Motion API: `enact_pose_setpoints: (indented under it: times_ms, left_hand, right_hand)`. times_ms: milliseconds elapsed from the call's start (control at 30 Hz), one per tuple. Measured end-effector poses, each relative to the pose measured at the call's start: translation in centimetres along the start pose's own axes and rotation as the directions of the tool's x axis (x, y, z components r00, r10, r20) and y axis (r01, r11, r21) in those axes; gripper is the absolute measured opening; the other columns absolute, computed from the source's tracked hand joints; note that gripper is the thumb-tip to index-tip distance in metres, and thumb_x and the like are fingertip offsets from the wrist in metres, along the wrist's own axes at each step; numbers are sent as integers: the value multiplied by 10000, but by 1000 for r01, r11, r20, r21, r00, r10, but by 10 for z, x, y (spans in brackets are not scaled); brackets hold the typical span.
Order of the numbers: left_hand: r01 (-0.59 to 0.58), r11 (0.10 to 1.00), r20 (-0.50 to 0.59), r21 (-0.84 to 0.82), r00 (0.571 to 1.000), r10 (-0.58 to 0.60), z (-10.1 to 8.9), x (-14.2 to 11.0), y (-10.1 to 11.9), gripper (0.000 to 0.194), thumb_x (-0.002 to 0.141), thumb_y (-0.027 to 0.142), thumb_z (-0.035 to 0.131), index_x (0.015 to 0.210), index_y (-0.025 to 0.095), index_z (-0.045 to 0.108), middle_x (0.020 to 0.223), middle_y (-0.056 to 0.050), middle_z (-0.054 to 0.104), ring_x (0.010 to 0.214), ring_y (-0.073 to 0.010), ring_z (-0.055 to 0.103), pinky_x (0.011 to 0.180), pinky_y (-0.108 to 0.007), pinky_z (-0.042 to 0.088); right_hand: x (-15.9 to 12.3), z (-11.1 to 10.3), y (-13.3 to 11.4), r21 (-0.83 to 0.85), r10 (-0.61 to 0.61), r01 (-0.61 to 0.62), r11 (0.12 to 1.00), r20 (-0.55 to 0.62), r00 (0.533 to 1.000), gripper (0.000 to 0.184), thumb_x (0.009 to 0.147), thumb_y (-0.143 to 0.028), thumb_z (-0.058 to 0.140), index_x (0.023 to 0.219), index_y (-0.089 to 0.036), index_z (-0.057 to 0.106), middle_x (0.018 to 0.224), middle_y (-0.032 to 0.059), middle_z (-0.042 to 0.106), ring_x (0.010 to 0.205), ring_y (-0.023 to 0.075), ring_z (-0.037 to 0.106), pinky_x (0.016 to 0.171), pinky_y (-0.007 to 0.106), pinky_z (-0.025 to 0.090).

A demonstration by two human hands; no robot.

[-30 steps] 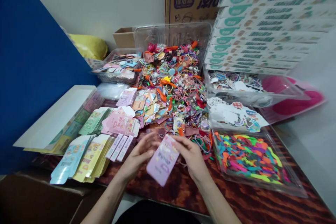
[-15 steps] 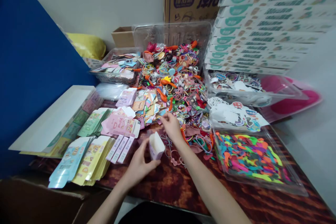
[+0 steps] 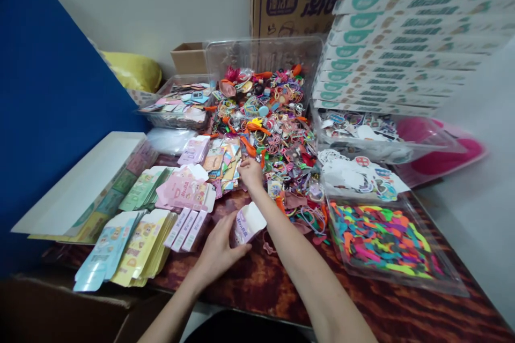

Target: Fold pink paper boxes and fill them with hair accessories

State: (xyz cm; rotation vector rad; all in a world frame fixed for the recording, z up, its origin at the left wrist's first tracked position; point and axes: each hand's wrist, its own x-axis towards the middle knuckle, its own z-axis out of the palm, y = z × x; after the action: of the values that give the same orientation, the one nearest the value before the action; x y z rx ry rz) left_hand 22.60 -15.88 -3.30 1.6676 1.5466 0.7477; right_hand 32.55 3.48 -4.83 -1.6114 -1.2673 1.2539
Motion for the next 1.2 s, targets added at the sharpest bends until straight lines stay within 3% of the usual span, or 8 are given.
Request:
enact_pose_setpoints:
  times_ms: [167, 300, 400, 567, 667, 833, 1033, 1200]
  left_hand:
    - [17, 999, 9, -35, 1000, -17, -3, 0, -4, 756, 690, 238, 749, 1388, 180, 465, 1358, -138, 566, 1269, -319, 516, 1085, -454, 405]
    - [44, 998, -7, -51, 999, -45, -4, 2, -1, 758, 691, 243, 744, 1394, 177, 468, 1370, -145, 569, 1287, -327, 511, 1106, -477, 386]
    - [52, 997, -6, -59, 999, -52, -4, 4, 2, 759, 705, 249, 731, 1408, 169, 455, 1391, -150, 561, 1300, -323, 510, 1118, -486, 377]
    - [47, 998, -84, -35, 995, -50, -1, 11, 3, 692, 704, 237, 736, 1354, 190, 504, 1333, -123, 613, 1246, -314, 560, 1083, -493, 416]
    - [52, 999, -120, -14, 991, -53, 0, 15, 4, 636, 697, 216, 739, 1300, 182, 539, 1280, -118, 644, 1191, -309, 601, 1051, -485, 450]
    - [32, 992, -106, 122, 994, -19, -6, 11, 5, 656, 720, 183, 711, 1340, 164, 498, 1311, -143, 613, 1234, -315, 568, 1066, -487, 440]
    - [-70, 983, 93, 171, 994, 55, -9, 2, 11, 702, 715, 158, 694, 1380, 208, 477, 1349, -119, 581, 1270, -306, 527, 1089, -483, 416]
    - [-42, 996, 97, 81, 995, 34, -4, 1, 18, 711, 709, 161, 702, 1377, 232, 468, 1318, -101, 591, 1235, -290, 552, 1082, -473, 418]
  right_hand:
    - [4, -3, -7, -13, 38, -38, 999, 32, 999, 286, 958, -342, 599, 1170, -150, 610, 1116, 69, 654, 902, 176, 663, 768, 360, 579]
    - [4, -12, -18, -5, -64, 64, 998, -43, 997, 145, 883, -257, 661, 974, -145, 662, 840, 21, 675, 707, 151, 639, 642, 295, 547]
    - [-12, -39, -27, 3, -214, 216, 976, -144, 966, 121, 774, -170, 659, 894, -183, 672, 675, -16, 624, 650, 159, 602, 610, 264, 502]
    - [-75, -96, -28, 127, -333, 364, 923, -209, 919, 380, 806, -294, 614, 1174, -204, 642, 760, 5, 632, 626, 156, 593, 556, 261, 490]
    - [-114, -115, -9, 253, -213, 229, 940, -89, 973, 392, 756, -337, 696, 1129, -217, 707, 746, 9, 642, 594, 155, 586, 519, 277, 504]
    - [-149, -128, 28, 276, -57, 63, 959, -31, 998, 359, 685, -357, 775, 1018, -223, 764, 663, 15, 645, 525, 157, 558, 453, 290, 502]
    - [-170, -128, 34, 255, -65, 107, 961, -166, 984, 391, 712, -429, 762, 1053, -237, 754, 762, 34, 663, 572, 168, 588, 520, 325, 566]
    - [-184, -123, 41, 217, -93, 118, 969, -122, 988, 313, 749, -392, 729, 1027, -252, 760, 790, 36, 653, 577, 171, 591, 519, 324, 553]
